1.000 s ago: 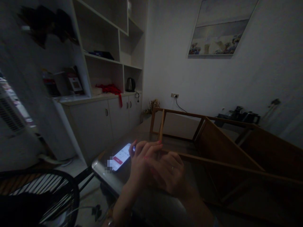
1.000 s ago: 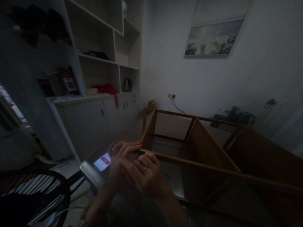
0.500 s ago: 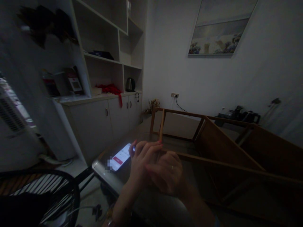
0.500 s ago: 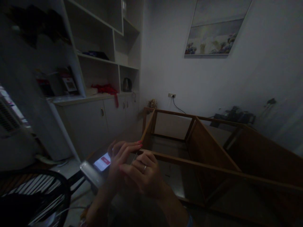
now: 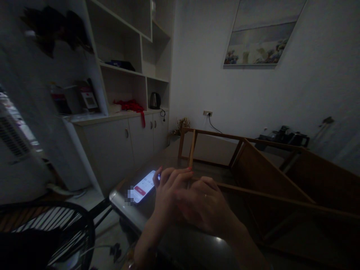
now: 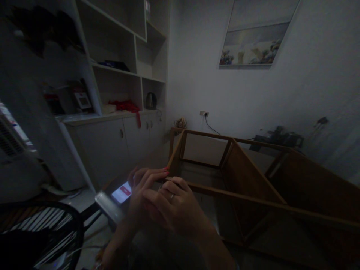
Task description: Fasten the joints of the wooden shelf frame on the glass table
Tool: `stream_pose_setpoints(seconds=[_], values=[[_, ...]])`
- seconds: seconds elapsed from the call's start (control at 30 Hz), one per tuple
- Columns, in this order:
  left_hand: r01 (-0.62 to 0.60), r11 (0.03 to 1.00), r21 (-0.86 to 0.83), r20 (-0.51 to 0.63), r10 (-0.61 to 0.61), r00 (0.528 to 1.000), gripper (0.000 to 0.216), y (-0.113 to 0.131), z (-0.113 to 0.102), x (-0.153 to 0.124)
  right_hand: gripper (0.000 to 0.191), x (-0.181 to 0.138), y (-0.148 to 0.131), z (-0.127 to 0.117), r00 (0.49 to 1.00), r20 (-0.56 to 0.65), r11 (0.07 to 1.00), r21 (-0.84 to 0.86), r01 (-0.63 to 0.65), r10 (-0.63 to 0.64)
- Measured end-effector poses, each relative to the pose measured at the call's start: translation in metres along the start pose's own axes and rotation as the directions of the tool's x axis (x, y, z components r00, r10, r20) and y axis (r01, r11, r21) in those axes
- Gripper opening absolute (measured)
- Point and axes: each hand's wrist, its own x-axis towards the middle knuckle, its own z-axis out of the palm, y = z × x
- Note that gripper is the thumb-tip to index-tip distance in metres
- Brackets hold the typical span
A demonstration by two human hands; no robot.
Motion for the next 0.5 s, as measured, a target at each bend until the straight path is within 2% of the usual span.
stream_pose_setpoints(seconds=[0.33,0.5], values=[[0.025,1.0,-0.003,0.019,-0.024,1.0,0.022,0.0,0.0,-0.001,0.011,0.003,-0.003,-0.019,0.975,0.17,0.983,0.089,-0.158,0.141],[0.035,0.999,-0.002,0.041,-0.035,0.999,0.035,-0.002,-0.003,0.001,0.014,0.003,-0.005,-0.027,0.946,0.243,0.964,0.102,-0.247,0.217]])
